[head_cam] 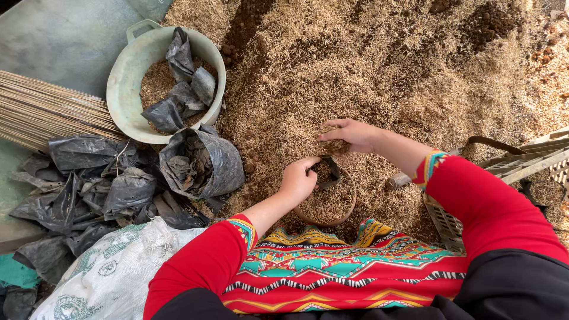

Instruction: The person scoops loose organic material from a large pile into small black plastic bags using both hands, then places the filled bags into a nearby white plastic crate. The process repeats continuously with the person refilling bags and arranging them in the crate.

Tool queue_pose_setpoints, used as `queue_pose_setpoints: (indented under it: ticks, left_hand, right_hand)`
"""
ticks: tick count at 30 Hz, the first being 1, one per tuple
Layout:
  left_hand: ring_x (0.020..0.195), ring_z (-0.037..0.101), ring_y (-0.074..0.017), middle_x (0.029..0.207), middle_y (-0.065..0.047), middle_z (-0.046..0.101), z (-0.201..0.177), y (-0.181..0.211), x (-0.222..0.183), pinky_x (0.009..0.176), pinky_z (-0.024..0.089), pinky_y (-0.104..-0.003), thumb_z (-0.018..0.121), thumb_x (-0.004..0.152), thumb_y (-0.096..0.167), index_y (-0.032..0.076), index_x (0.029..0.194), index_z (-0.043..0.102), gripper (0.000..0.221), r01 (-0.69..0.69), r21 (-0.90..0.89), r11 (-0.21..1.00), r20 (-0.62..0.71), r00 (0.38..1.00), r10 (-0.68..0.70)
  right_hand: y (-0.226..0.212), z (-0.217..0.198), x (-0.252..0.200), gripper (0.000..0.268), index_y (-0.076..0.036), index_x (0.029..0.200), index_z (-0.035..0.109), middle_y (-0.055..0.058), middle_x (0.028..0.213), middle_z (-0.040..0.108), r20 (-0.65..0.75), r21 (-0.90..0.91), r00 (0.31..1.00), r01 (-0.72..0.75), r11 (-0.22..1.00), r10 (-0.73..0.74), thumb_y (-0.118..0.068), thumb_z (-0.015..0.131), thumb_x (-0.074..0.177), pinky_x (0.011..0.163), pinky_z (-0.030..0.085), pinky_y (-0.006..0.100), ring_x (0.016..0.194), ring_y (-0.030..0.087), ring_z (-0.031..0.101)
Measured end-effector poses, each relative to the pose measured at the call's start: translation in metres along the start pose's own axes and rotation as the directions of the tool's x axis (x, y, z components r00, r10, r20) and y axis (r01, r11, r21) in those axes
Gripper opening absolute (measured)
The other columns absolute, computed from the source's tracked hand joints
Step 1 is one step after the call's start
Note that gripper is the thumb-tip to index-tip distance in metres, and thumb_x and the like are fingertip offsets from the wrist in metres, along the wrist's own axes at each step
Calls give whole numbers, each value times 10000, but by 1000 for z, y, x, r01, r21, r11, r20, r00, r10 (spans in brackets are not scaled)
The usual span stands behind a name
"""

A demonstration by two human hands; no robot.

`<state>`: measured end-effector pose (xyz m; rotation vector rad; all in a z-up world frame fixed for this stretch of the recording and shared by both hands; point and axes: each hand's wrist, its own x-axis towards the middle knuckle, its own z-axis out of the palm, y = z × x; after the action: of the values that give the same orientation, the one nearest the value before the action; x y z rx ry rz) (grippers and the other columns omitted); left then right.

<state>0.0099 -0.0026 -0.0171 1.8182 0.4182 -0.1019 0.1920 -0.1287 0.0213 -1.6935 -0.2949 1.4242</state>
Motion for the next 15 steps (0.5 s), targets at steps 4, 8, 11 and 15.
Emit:
queue_pose_setpoints:
  ticks: [4,8,11,15]
  left_hand:
    - [730,759,-190,1182,-164,724,2,-9,3,636,645,-284,505,879,-69,14,1250,679,419,35,-86,996,12,999,-34]
    - [739,781,-227,1068,-187,763,3,-19,7,636,637,-309,550,917,-41,-50,1166,684,283,170,-20,985,-5,985,-170]
    - [802,784,-249,1046,-196,768,0,-25,5,709,629,-331,552,917,-41,-65,1091,707,234,93,131,987,-15,996,-91]
    - [1004,729,-318,1230,-204,702,2,-27,0,863,581,-368,595,846,-48,-47,1160,701,331,-98,304,948,-125,982,141]
  right_hand:
    - [-11,41,-32,352,-110,1265,600,159,1264,675,-74,-361,988,102,927,-138,-308,614,975,922,577,372,1090,242,675]
    - [2,70,-52,507,-52,1321,439,215,1250,447,-105,-708,923,193,679,-371,-90,649,861,856,580,457,930,382,660]
    - [17,78,-53,412,-20,1227,519,190,1194,510,84,-847,902,288,447,-422,-23,614,827,844,574,469,933,365,657]
    - [29,71,-44,161,-45,994,677,107,1036,624,392,-918,879,357,-171,-272,-90,654,841,975,502,443,1018,271,623]
